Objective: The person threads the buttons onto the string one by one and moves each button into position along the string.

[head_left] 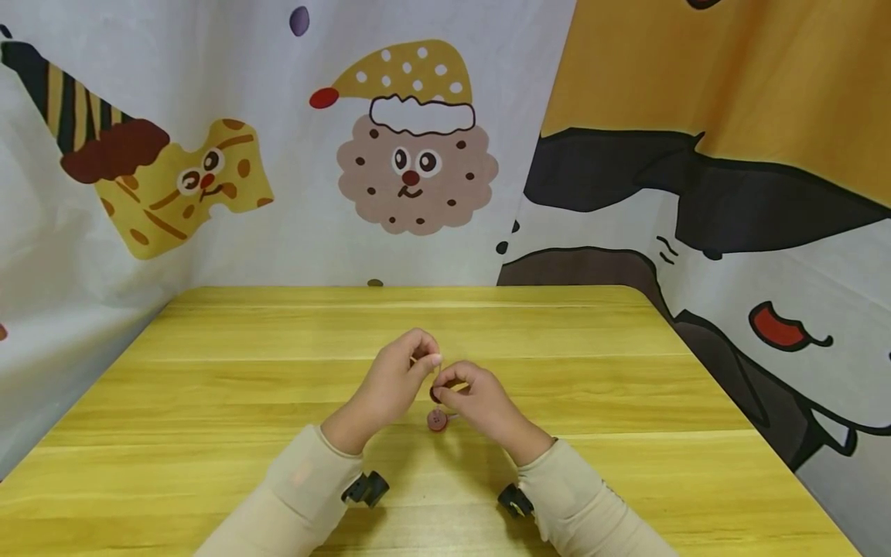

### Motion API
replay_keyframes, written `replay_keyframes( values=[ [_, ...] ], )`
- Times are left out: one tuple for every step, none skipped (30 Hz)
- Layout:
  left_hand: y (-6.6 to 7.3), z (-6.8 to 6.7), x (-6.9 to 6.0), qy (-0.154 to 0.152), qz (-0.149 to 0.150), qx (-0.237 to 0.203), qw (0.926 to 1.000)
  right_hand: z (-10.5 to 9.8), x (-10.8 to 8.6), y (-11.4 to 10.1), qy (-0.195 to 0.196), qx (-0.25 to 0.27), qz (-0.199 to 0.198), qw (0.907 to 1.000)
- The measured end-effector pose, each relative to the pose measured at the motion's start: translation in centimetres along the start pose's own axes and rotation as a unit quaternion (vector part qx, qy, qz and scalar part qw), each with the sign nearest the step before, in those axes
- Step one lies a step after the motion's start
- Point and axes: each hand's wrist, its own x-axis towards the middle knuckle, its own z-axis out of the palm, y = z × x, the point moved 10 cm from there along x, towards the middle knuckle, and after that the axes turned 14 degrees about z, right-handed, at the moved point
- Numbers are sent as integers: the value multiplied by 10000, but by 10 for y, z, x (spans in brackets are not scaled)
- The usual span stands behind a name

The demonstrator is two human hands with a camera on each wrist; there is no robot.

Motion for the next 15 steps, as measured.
replay_keyframes(
  values=[
    [0, 0, 0, 6, 2, 16, 10000, 1, 0, 1, -24, 13, 22, 10000],
    [0, -1, 0, 16, 3, 13, 10000, 1, 0, 1, -47, 36, 42, 10000],
    [0, -1, 0, 32, 5, 22, 10000, 1, 1, 2, -56, 32, 58, 10000],
    [0, -1, 0, 46, 11, 34, 10000, 2, 1, 3, -67, 8, 84, 9999],
    [-1, -2, 0, 64, 1, 25, 10000, 2, 1, 3, -55, -69, 91, 9999],
    [-1, -2, 0, 78, 4, 27, 10000, 2, 2, 4, -46, -150, 96, 9998],
    [-1, -3, 0, 85, 8, 26, 10000, 2, 2, 4, -28, -255, 97, 9996],
    [-1, -3, 0, 93, 11, 11, 10000, 2, 3, 4, 1, -385, 74, 9992],
    [-2, -3, 0, 100, 11, 6, 9999, 2, 3, 4, 41, -534, 37, 9986],
    [-2, -4, 0, 107, 12, 2, 9999, 1, 4, 4, 76, -673, 0, 9977],
    [-2, -4, -1, 113, 1, -7, 9999, 1, 4, 4, 106, -791, -35, 9968],
    [-3, -4, -1, 117, -4, -1, 9999, 0, 5, 5, 114, -860, -44, 9962],
    [-3, -5, -1, 130, -4, 3, 9999, 0, 6, 5, 130, -914, -49, 9957],
    [-4, -5, -1, 143, -2, 13, 9999, -1, 6, 6, 132, -963, -56, 9953],
    [-4, -5, -1, 149, 6, 16, 9999, -1, 7, 7, 138, -1009, -54, 9948]
  ],
)
